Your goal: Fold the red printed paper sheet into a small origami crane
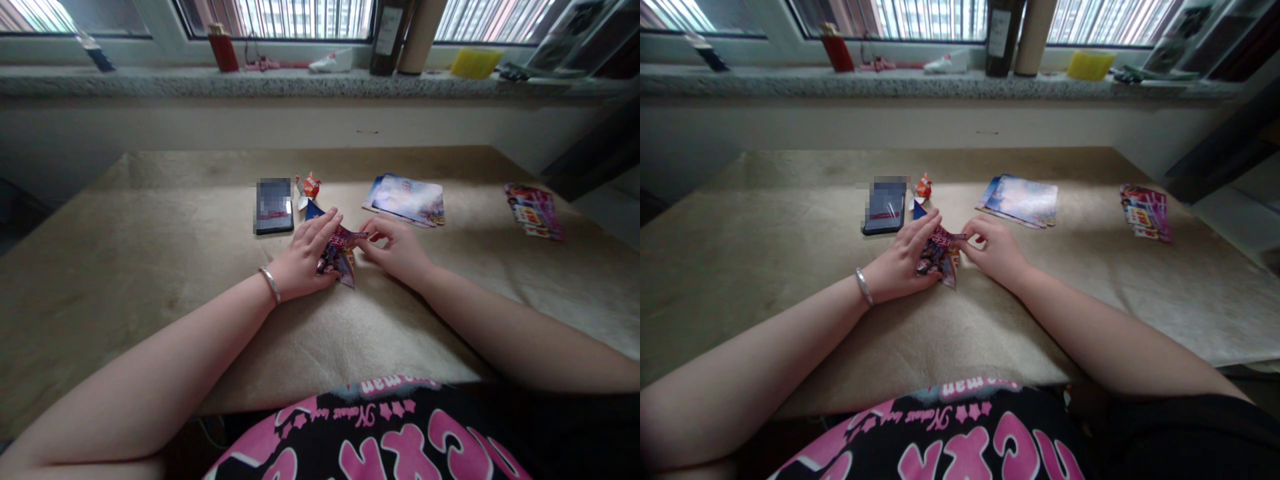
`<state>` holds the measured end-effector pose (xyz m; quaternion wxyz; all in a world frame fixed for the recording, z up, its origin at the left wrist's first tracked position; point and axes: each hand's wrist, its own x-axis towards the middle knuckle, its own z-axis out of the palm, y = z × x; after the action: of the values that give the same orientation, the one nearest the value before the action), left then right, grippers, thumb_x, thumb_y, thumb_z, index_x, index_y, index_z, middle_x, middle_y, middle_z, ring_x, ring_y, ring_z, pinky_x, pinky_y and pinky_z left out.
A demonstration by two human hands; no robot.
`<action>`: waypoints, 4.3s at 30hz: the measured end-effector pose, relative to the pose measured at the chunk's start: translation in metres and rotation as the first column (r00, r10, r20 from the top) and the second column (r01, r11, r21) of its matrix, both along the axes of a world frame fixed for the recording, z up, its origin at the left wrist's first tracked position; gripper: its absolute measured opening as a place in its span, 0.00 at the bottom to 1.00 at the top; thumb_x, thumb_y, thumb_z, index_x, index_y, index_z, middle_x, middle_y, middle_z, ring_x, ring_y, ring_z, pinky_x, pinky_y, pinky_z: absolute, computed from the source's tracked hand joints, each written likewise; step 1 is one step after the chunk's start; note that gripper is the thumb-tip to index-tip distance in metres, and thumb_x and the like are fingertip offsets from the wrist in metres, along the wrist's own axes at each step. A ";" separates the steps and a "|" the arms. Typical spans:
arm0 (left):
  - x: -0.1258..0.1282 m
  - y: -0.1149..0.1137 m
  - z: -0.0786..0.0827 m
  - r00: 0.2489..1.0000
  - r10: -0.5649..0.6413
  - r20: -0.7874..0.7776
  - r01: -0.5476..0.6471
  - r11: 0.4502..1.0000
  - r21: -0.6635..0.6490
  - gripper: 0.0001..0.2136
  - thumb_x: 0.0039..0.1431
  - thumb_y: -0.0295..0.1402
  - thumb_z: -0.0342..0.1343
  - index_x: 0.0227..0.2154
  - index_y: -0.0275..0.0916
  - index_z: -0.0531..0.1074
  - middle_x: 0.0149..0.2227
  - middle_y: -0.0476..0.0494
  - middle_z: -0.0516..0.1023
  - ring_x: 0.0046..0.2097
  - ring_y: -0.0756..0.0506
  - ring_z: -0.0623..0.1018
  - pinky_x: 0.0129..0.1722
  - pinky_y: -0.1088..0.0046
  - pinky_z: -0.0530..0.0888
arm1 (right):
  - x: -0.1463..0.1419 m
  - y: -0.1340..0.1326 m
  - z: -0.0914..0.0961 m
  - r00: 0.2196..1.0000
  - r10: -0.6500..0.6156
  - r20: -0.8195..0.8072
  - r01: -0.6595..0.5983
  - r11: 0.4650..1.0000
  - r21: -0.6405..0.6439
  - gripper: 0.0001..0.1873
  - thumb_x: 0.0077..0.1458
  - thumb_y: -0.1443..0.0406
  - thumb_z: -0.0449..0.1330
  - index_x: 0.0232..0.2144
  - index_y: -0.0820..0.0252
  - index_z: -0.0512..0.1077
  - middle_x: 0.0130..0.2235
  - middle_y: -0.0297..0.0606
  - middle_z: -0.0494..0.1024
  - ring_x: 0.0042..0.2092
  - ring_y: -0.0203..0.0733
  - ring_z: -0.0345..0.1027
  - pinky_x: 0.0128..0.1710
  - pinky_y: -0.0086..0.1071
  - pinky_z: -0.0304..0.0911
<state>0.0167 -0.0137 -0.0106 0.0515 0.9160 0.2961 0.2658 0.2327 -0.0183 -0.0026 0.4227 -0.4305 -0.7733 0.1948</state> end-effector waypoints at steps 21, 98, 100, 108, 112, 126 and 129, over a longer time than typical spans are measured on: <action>0.000 0.002 0.002 0.999 -0.047 0.015 0.047 0.999 0.018 0.38 0.55 0.38 0.57 0.63 0.41 0.42 0.63 0.31 0.52 0.63 0.35 0.58 0.59 0.54 0.63 | 0.006 0.006 -0.016 0.990 -0.048 -0.135 0.002 0.948 -0.317 0.10 0.49 0.58 0.61 0.29 0.59 0.68 0.30 0.35 0.77 0.28 0.37 0.70 0.29 0.31 0.65; 0.017 -0.009 0.016 0.917 -0.080 0.390 -0.012 0.974 0.228 0.04 0.53 0.31 0.60 0.31 0.40 0.71 0.34 0.47 0.77 0.38 0.48 0.73 0.42 0.68 0.71 | -0.008 -0.019 0.009 0.972 -0.056 0.227 -0.061 0.878 0.475 0.03 0.52 0.68 0.59 0.28 0.55 0.68 0.42 0.35 0.77 0.41 0.40 0.70 0.41 0.35 0.66; 0.017 -0.008 0.016 0.906 -0.101 0.412 0.007 0.974 0.224 0.03 0.54 0.30 0.60 0.30 0.40 0.72 0.34 0.48 0.77 0.37 0.49 0.73 0.42 0.69 0.70 | -0.008 -0.019 0.008 0.973 -0.043 0.227 -0.069 0.883 0.464 0.03 0.52 0.68 0.59 0.30 0.54 0.69 0.42 0.35 0.77 0.41 0.40 0.70 0.42 0.35 0.66; 0.013 -0.005 0.016 0.875 -0.145 0.461 0.057 0.978 0.200 0.02 0.54 0.29 0.60 0.31 0.43 0.75 0.33 0.49 0.78 0.39 0.49 0.73 0.44 0.67 0.70 | -0.004 -0.008 0.002 0.989 0.011 0.147 -0.069 0.915 0.397 0.06 0.51 0.67 0.59 0.35 0.54 0.70 0.45 0.40 0.73 0.48 0.43 0.68 0.48 0.41 0.65; 0.013 -0.006 0.016 0.863 -0.106 0.495 0.024 0.985 0.168 0.02 0.55 0.30 0.59 0.30 0.43 0.75 0.32 0.49 0.77 0.37 0.50 0.74 0.43 0.68 0.70 | -0.002 -0.006 0.002 0.994 0.003 0.106 -0.047 0.908 0.416 0.06 0.51 0.68 0.59 0.33 0.53 0.70 0.45 0.40 0.73 0.47 0.43 0.68 0.47 0.42 0.66; 0.012 -0.001 0.009 0.777 0.054 0.627 -0.066 0.998 -0.004 0.02 0.53 0.30 0.61 0.30 0.40 0.75 0.33 0.48 0.77 0.36 0.51 0.74 0.39 0.71 0.71 | 0.002 -0.007 0.008 0.999 -0.015 0.038 -0.005 0.885 0.466 0.05 0.51 0.69 0.61 0.32 0.53 0.71 0.44 0.38 0.74 0.47 0.43 0.69 0.47 0.43 0.65; 0.012 0.001 0.007 0.760 0.057 0.648 -0.043 0.998 -0.038 0.02 0.52 0.30 0.61 0.31 0.40 0.75 0.33 0.48 0.76 0.36 0.51 0.75 0.39 0.72 0.72 | 0.002 -0.007 0.008 1.000 -0.002 0.032 -0.013 0.889 0.457 0.05 0.51 0.69 0.61 0.32 0.53 0.71 0.43 0.38 0.76 0.46 0.43 0.69 0.46 0.42 0.66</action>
<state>0.0285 -0.0131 -0.0040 0.1530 0.7588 0.2870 0.5643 0.2347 -0.0255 0.0058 0.4995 -0.3196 -0.8052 0.0019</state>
